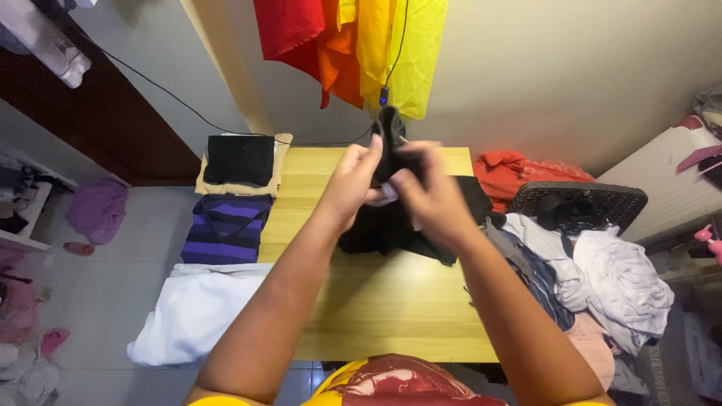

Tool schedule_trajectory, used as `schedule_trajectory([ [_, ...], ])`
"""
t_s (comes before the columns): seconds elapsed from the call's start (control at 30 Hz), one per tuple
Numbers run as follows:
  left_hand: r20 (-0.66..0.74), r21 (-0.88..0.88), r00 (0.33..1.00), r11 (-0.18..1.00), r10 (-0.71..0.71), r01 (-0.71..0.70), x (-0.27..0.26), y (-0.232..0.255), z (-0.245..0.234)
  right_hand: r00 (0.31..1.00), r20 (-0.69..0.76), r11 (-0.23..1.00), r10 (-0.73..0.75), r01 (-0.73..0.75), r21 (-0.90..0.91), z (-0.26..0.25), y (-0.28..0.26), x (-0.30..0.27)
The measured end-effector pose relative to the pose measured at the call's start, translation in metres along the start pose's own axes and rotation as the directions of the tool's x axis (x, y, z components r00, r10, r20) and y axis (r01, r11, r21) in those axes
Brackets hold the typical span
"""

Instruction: Folding various items of clothing on a wooden table.

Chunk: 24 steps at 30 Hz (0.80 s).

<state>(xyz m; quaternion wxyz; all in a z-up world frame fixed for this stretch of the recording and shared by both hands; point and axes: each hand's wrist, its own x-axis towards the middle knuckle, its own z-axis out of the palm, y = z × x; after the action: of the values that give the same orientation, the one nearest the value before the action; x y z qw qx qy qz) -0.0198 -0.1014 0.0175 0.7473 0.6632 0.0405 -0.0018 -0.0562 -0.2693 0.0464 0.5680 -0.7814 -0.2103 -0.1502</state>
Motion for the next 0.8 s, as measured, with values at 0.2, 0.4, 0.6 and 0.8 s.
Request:
schedule_trajectory([
  [0.2,0.341,-0.185,0.886,0.902,-0.314,0.391,0.001,0.015,-0.032,0.939,0.324,0.985,-0.113,0.062,0.163,0.008,-0.020,-0.026],
  [0.4,0.467,-0.052,0.865,0.971,-0.184,0.235,-0.022,0.032,-0.079,0.979,0.199,0.885,0.046,-0.133,0.446,0.007,0.078,-0.029],
  [0.6,0.389,-0.087,0.917,0.994,0.092,-0.062,-0.072,0.094,-0.128,0.770,0.625,0.967,0.128,-0.235,0.093,0.058,0.151,-0.048],
  [0.8,0.475,-0.240,0.824,0.947,0.308,-0.216,-0.093,0.100,-0.173,0.457,0.868,0.925,0.192,-0.381,-0.004,0.119,0.218,-0.081],
])
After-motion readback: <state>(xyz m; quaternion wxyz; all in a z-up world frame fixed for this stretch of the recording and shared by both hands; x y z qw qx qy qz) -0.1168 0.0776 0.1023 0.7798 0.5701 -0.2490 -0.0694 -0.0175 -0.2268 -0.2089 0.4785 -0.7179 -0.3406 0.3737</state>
